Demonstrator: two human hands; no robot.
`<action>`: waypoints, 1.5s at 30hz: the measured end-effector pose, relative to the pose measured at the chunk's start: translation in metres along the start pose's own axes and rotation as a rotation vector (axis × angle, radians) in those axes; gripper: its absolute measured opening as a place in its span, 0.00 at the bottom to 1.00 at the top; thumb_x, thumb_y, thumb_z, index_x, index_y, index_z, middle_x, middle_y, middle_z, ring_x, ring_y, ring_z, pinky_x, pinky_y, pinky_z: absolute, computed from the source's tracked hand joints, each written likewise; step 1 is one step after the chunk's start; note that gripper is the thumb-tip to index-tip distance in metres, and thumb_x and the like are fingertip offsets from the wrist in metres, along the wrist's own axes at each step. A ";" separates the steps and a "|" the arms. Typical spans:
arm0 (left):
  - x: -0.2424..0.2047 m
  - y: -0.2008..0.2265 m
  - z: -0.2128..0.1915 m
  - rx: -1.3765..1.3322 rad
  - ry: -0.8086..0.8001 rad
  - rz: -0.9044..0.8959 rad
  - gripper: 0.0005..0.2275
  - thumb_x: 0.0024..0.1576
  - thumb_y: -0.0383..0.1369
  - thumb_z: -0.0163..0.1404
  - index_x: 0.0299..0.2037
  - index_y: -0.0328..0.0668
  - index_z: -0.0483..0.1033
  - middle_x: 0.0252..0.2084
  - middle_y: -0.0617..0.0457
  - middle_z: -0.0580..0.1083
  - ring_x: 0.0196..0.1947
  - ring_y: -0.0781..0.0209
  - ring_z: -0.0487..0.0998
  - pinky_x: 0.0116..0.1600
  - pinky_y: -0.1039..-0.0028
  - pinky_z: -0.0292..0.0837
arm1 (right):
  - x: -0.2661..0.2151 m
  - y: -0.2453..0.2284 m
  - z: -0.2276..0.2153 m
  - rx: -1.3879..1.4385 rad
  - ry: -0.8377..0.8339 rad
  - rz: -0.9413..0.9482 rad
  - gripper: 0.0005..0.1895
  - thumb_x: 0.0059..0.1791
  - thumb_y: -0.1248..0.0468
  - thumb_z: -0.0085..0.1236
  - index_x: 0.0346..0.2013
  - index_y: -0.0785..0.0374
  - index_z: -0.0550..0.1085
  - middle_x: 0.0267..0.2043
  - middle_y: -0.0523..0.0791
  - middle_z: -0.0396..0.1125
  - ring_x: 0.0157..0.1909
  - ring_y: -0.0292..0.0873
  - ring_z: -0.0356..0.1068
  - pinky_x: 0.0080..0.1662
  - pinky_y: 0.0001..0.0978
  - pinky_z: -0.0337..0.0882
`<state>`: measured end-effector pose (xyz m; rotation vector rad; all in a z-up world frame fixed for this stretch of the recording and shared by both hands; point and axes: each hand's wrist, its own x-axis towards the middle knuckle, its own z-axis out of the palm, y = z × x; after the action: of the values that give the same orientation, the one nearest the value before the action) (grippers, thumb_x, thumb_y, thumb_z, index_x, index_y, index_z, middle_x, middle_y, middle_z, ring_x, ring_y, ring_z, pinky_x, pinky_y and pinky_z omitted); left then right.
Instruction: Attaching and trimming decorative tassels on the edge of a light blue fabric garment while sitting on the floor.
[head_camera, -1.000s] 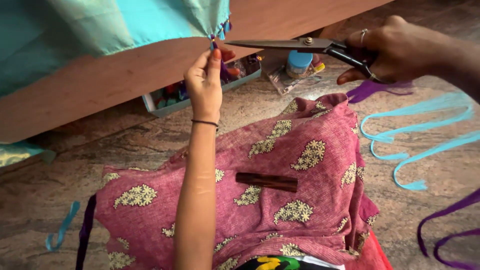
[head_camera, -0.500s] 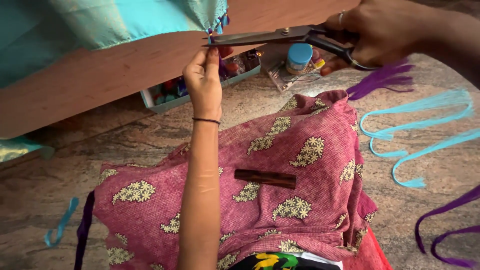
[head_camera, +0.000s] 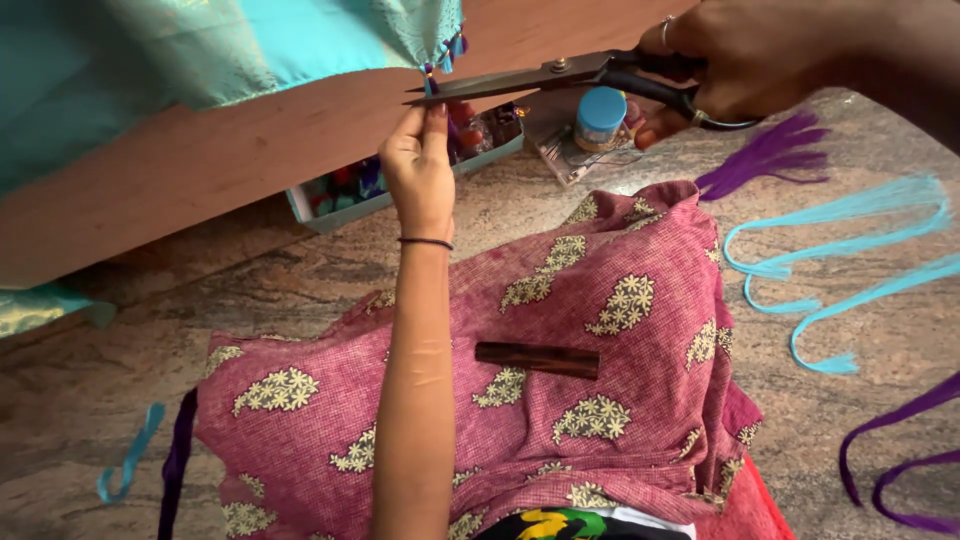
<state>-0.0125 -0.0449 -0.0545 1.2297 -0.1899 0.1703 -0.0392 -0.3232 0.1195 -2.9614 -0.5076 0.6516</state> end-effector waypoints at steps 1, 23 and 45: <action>0.000 -0.001 -0.001 0.024 -0.002 0.017 0.12 0.68 0.33 0.47 0.46 0.29 0.81 0.39 0.50 0.81 0.36 0.66 0.81 0.40 0.73 0.81 | -0.001 -0.003 -0.001 0.041 0.028 -0.012 0.29 0.41 0.41 0.70 0.37 0.65 0.76 0.26 0.49 0.70 0.29 0.50 0.68 0.35 0.46 0.69; 0.006 0.017 0.003 0.505 0.070 0.169 0.13 0.67 0.33 0.47 0.40 0.30 0.82 0.33 0.51 0.83 0.30 0.68 0.85 0.37 0.77 0.80 | 0.004 0.014 0.019 -0.019 0.090 -0.084 0.29 0.41 0.47 0.75 0.43 0.65 0.77 0.28 0.52 0.74 0.27 0.49 0.74 0.35 0.43 0.72; -0.007 0.001 -0.058 -0.261 0.043 -0.299 0.11 0.66 0.34 0.50 0.45 0.30 0.78 0.42 0.45 0.80 0.40 0.58 0.83 0.48 0.67 0.82 | -0.115 -0.065 0.291 0.731 -0.740 -0.418 0.23 0.43 0.56 0.75 0.29 0.69 0.70 0.27 0.50 0.68 0.32 0.46 0.70 0.36 0.44 0.69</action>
<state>-0.0162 0.0104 -0.0742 0.9797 0.0112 -0.0864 -0.2796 -0.3018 -0.0904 -1.8082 -0.6976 1.4734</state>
